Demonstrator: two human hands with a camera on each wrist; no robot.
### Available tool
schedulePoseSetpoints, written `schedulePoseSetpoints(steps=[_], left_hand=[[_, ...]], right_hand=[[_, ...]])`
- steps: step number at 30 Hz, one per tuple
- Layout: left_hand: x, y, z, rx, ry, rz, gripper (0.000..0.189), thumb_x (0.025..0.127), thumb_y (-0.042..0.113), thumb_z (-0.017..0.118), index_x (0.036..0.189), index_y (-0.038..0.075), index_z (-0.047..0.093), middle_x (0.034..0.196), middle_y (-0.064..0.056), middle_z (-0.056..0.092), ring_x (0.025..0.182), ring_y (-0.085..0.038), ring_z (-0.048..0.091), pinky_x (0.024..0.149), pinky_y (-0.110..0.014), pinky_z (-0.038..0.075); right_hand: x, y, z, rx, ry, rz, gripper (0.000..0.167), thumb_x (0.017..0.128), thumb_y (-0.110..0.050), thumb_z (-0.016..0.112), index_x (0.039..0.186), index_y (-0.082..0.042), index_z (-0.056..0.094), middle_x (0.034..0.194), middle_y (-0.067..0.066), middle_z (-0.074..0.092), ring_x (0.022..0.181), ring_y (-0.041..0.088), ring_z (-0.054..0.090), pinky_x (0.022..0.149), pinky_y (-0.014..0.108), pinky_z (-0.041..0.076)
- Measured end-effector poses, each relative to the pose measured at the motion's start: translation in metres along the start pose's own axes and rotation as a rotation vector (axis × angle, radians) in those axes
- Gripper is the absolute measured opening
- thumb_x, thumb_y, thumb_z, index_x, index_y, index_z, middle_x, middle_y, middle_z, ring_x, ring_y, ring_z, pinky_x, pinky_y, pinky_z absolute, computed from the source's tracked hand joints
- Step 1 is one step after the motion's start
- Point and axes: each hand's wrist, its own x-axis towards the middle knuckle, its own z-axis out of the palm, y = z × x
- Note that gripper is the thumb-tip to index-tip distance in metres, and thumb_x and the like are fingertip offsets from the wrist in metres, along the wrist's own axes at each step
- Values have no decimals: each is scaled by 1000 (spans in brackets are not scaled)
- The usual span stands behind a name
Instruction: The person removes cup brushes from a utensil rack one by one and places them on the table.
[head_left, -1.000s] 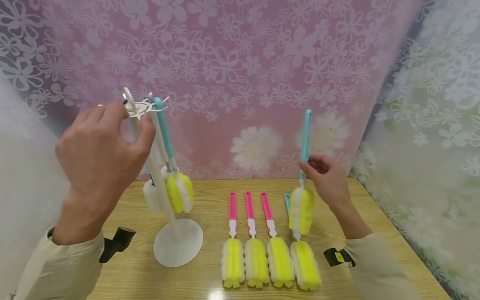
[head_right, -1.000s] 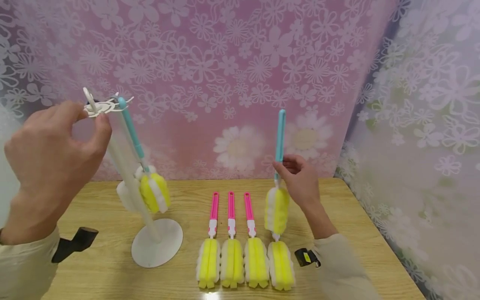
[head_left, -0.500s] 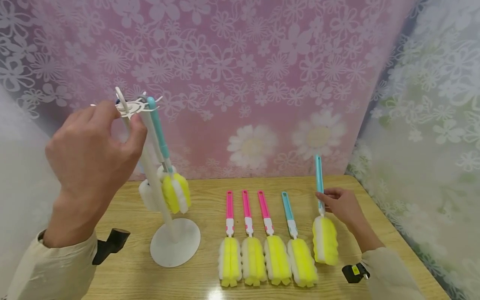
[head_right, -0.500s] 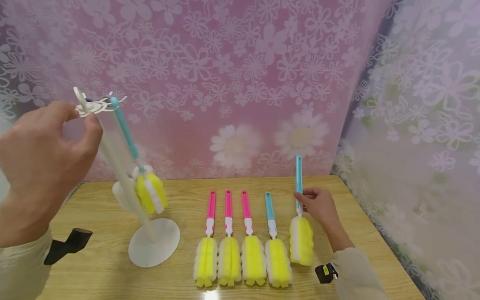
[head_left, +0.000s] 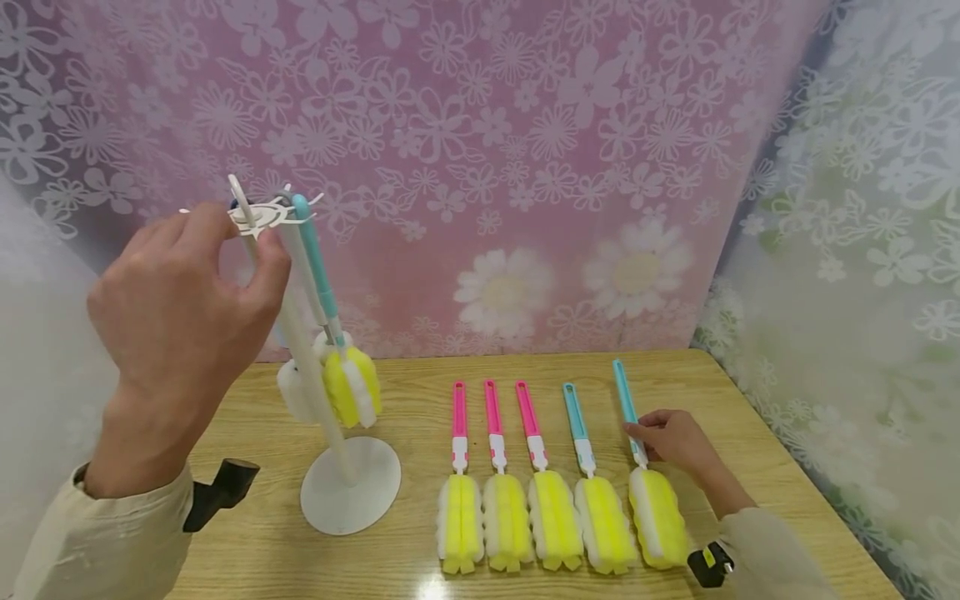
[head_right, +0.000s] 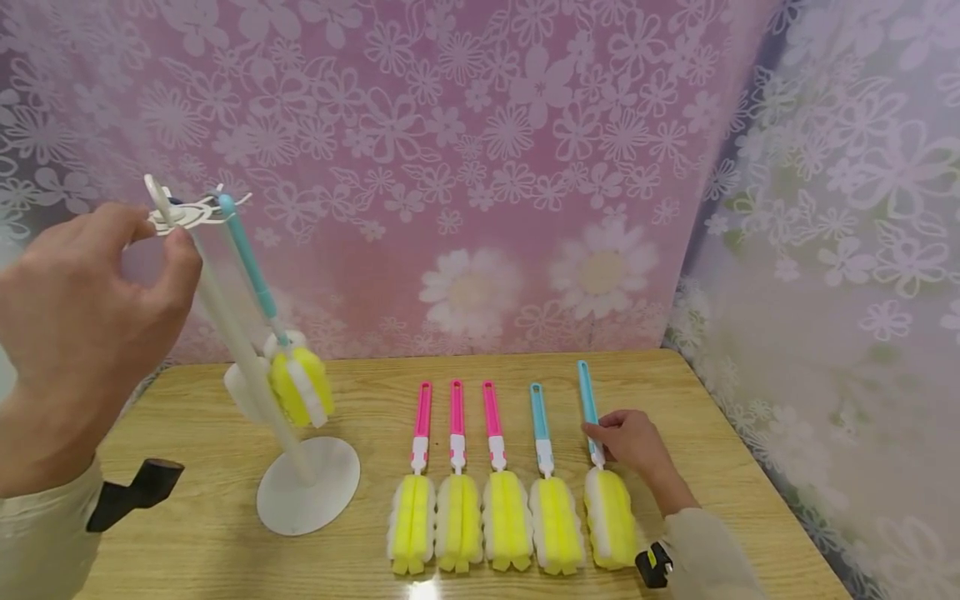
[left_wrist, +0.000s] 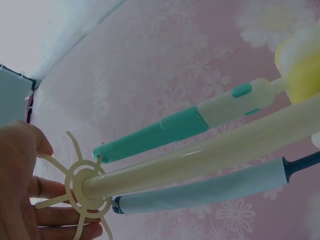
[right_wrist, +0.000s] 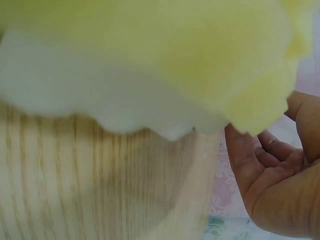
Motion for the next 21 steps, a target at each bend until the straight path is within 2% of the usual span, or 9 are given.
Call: schedulePoseSetpoints(steps=[4, 13, 21], left_hand=[[0, 0, 0, -1, 4, -7, 43, 85, 40, 47, 77, 0, 60, 64, -17, 55, 57, -37, 49, 43, -50, 29], [1, 0, 0, -3, 13, 21, 40, 86, 37, 46, 77, 1, 59, 61, -15, 51, 57, -37, 48, 44, -48, 29], [1, 0, 0, -2, 27, 41, 37, 87, 33, 46, 76, 0, 59, 58, -14, 47, 53, -35, 44, 47, -45, 27]], right_hand=[[2, -1, 3, -14, -1, -4, 41, 91, -28, 64, 106, 11, 61, 80, 9, 63, 67, 19, 63, 65, 36, 54], [6, 3, 13, -75, 12, -33, 35, 90, -26, 65, 97, 8, 65, 65, 5, 60, 57, 18, 56, 56, 33, 48], [5, 3, 19, -90, 27, -15, 30, 90, -25, 65, 93, 5, 66, 59, 6, 57, 51, 18, 51, 53, 32, 44]])
